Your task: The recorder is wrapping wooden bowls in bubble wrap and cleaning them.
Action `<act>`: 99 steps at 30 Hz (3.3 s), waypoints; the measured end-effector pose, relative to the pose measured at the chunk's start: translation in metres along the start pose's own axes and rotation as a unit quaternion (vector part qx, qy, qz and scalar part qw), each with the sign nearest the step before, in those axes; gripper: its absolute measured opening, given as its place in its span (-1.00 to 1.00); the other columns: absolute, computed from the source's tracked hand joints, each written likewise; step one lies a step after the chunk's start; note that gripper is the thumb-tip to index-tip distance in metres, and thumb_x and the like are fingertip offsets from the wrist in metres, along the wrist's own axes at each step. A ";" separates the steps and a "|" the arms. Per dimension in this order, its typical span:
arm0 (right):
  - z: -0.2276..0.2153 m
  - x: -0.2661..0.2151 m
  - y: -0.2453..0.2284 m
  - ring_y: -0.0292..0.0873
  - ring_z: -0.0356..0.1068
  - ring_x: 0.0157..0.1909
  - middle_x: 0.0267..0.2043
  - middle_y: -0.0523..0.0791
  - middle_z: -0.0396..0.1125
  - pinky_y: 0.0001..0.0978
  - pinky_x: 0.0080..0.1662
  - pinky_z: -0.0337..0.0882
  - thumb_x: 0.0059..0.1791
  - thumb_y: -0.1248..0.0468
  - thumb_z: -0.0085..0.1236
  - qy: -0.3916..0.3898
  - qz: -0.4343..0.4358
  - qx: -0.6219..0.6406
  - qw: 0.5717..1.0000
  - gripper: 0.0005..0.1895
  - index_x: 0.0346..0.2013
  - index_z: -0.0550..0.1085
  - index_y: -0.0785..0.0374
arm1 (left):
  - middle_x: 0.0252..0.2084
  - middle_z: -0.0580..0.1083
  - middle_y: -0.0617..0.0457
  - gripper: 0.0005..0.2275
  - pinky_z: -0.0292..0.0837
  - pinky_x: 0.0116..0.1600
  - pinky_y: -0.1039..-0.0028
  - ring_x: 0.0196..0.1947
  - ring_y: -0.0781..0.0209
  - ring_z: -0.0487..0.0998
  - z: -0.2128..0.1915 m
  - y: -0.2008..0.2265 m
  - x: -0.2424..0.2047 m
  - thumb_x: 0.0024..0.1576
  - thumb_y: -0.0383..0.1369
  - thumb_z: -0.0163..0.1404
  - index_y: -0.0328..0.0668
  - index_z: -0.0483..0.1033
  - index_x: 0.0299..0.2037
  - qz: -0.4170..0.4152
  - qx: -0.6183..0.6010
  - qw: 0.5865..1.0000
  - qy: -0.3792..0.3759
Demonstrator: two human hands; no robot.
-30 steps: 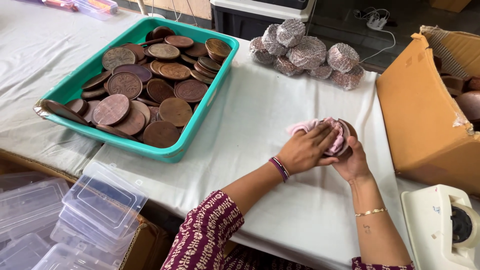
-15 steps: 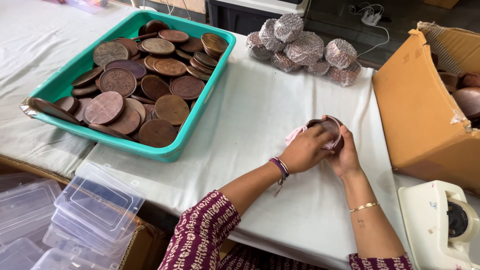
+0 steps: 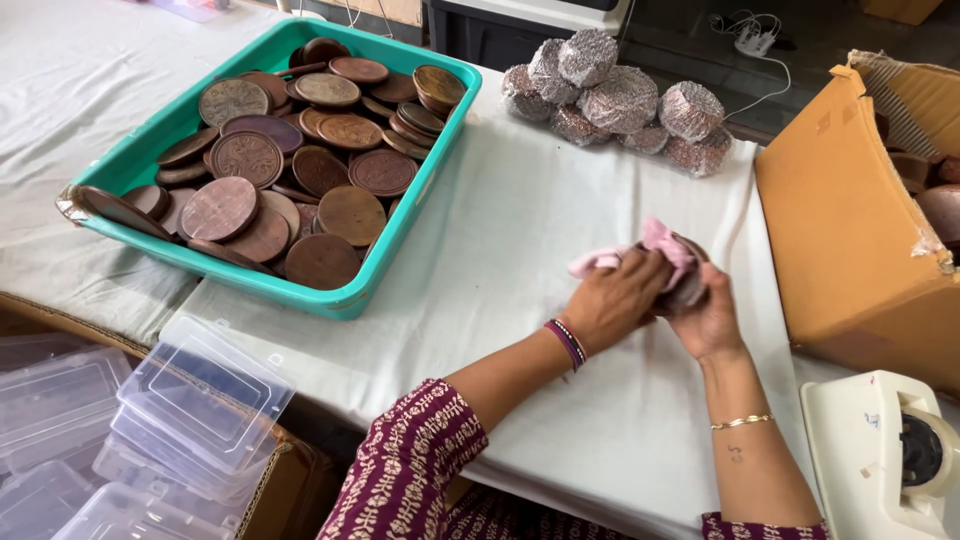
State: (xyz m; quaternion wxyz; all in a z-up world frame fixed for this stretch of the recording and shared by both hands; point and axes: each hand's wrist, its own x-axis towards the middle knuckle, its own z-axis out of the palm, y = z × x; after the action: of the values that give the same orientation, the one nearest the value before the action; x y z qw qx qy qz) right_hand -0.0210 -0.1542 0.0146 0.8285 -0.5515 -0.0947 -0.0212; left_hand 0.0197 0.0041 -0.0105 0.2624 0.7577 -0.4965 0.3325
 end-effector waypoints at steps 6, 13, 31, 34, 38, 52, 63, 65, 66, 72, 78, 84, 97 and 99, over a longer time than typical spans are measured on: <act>-0.009 0.017 0.050 -0.12 0.28 0.27 0.26 -0.12 0.27 -0.18 0.22 0.37 -0.01 -0.17 0.06 0.051 -0.001 -0.055 0.997 -0.27 0.35 0.25 0.10 | -0.05 0.56 0.00 -0.60 0.44 0.15 0.19 0.13 0.04 0.53 -0.008 -0.021 0.000 -0.02 -0.10 0.20 -0.14 0.56 -0.05 -0.114 0.077 0.976 -0.167; -0.047 0.037 0.072 -0.09 0.34 0.16 0.18 0.00 0.33 -0.25 0.14 0.41 0.14 0.03 0.06 0.159 0.016 -0.175 0.971 -0.47 0.32 0.35 0.25 | -0.35 0.61 -0.13 -0.74 0.55 -0.16 0.26 -0.31 -0.12 0.66 -0.071 -0.049 0.027 0.13 -0.14 0.09 -0.15 0.64 -0.22 -0.341 -0.200 0.915 -0.080; 0.068 0.001 -0.008 0.05 0.46 -0.10 -0.04 -0.02 0.30 -0.19 -0.10 0.49 -0.24 0.24 0.47 0.123 -0.174 -0.643 0.736 -0.25 0.23 0.40 0.04 | 0.08 0.50 -0.23 -0.56 0.44 0.08 -0.05 0.07 -0.29 0.51 -0.125 -0.314 0.044 0.13 0.02 0.05 -0.13 0.57 0.05 -0.531 0.149 0.830 -0.082; 0.068 0.013 0.016 0.09 0.45 -0.12 -0.05 -0.01 0.29 -0.13 -0.13 0.50 -0.28 0.27 0.44 0.066 -0.085 -0.704 0.702 -0.20 0.26 0.40 0.00 | 0.28 0.35 -0.15 -0.34 0.21 0.25 -0.12 0.31 -0.22 0.26 -0.115 -0.346 0.017 0.03 0.19 0.09 -0.05 0.40 0.22 -0.591 0.170 0.780 -0.117; 0.040 0.018 0.046 0.13 0.43 -0.07 0.01 0.02 0.27 -0.11 -0.12 0.50 -0.26 0.40 0.32 0.046 -0.086 -0.730 0.676 -0.29 0.19 0.39 0.10 | 0.24 0.42 -0.11 -0.38 0.15 0.31 -0.14 0.39 -0.20 0.18 -0.105 -0.368 0.001 0.06 0.15 0.11 0.01 0.42 0.23 -0.590 0.205 0.754 -0.203; 0.014 -0.005 0.006 -0.21 0.47 0.06 0.03 -0.11 0.50 -0.42 0.10 0.44 -0.10 0.59 0.16 0.060 -0.141 -0.424 0.893 -0.56 0.05 0.51 0.27 | -0.12 0.60 -0.18 -0.79 0.51 0.00 0.10 -0.10 -0.17 0.62 -0.132 -0.393 -0.022 0.18 -0.22 0.17 -0.19 0.64 -0.15 -0.582 0.157 0.773 0.197; 0.060 0.021 -0.011 -0.01 0.17 0.43 0.35 -0.04 0.28 -0.09 0.42 0.05 0.15 0.05 -0.07 0.110 -0.413 -0.500 0.753 -0.58 0.22 0.44 0.16 | -0.17 0.56 0.00 -0.80 0.55 -0.13 0.46 -0.22 0.30 0.58 0.017 -0.085 0.018 0.21 -0.55 -0.08 -0.40 0.49 0.01 -0.282 -0.595 0.751 0.057; 0.050 0.020 -0.003 0.05 0.19 0.43 0.34 -0.02 0.31 0.01 0.42 0.04 0.16 0.05 -0.12 0.133 -0.429 -0.614 0.649 -0.60 0.18 0.49 0.16 | -0.15 0.56 0.02 -0.83 0.53 -0.11 0.47 -0.19 0.34 0.56 0.026 -0.044 0.011 0.23 -0.56 -0.08 -0.42 0.48 -0.01 -0.278 -0.636 0.717 0.057; 0.042 0.017 0.001 0.04 0.25 0.35 0.28 -0.03 0.34 -0.01 0.36 0.15 0.16 0.08 -0.09 0.167 -0.419 -0.616 0.645 -0.63 0.12 0.52 0.17 | -0.18 0.57 -0.01 -0.83 0.55 -0.11 0.44 -0.21 0.31 0.58 0.027 -0.032 0.009 0.24 -0.52 -0.08 -0.43 0.46 -0.01 -0.275 -0.615 0.738 0.044; 0.000 0.016 0.019 0.02 0.41 -0.22 -0.24 0.02 0.43 -0.14 -0.09 0.41 0.14 0.14 0.00 0.274 -0.301 -0.482 0.776 -0.70 -0.22 0.56 0.30 | -0.31 0.58 -0.23 -0.81 0.55 -0.15 0.24 -0.30 -0.05 0.63 0.024 -0.002 -0.008 0.17 -0.49 -0.02 -0.41 0.51 -0.06 -0.225 -0.391 0.891 -0.049; 0.014 0.024 0.015 -0.09 0.43 -0.40 -0.42 -0.08 0.42 -0.22 -0.25 0.44 0.12 0.17 0.03 0.252 -0.337 -0.432 0.798 -0.69 -0.43 0.49 0.28 | -0.32 0.55 -0.30 -0.85 0.54 -0.14 0.13 -0.30 -0.23 0.61 -0.016 0.008 0.002 0.16 -0.49 -0.04 -0.37 0.52 -0.12 -0.211 -0.303 0.928 -0.054; -0.036 0.019 0.039 -0.14 0.39 -0.45 -0.47 -0.10 0.38 -0.26 -0.26 0.42 0.13 0.19 0.02 0.296 -0.326 -0.427 0.790 -0.71 -0.43 0.45 0.28 | -0.37 0.53 -0.32 -0.87 0.51 -0.21 0.08 -0.35 -0.26 0.58 -0.004 0.005 -0.001 0.20 -0.47 -0.06 -0.41 0.45 -0.15 -0.216 -0.319 0.921 -0.066; 0.022 0.037 0.040 -0.26 0.32 -0.52 -0.47 -0.19 0.32 -0.33 -0.49 0.30 0.03 0.01 -0.03 0.326 0.026 -0.022 0.945 -0.73 -0.39 0.41 0.12 | -0.24 0.57 -0.30 -0.66 0.45 -0.16 0.04 -0.23 -0.30 0.58 -0.049 -0.051 0.021 0.23 -0.38 -0.09 -0.35 0.25 0.17 -0.302 -0.180 0.936 -0.009; -0.015 0.038 0.038 -0.27 0.29 -0.50 -0.46 -0.20 0.31 -0.34 -0.47 0.30 0.05 0.06 0.04 0.358 -0.039 -0.056 0.931 -0.73 -0.41 0.40 0.16 | -0.22 0.56 -0.33 -0.69 0.45 -0.11 0.04 -0.19 -0.31 0.57 -0.033 -0.086 0.000 0.25 -0.36 -0.08 -0.33 0.28 0.15 -0.334 -0.180 0.923 -0.059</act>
State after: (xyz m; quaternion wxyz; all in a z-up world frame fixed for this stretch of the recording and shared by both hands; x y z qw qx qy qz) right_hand 0.0235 -0.1510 -0.0184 0.7734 -0.5489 0.1882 -0.2553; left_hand 0.0918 0.0598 0.0044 0.4604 0.8378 -0.2805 0.0856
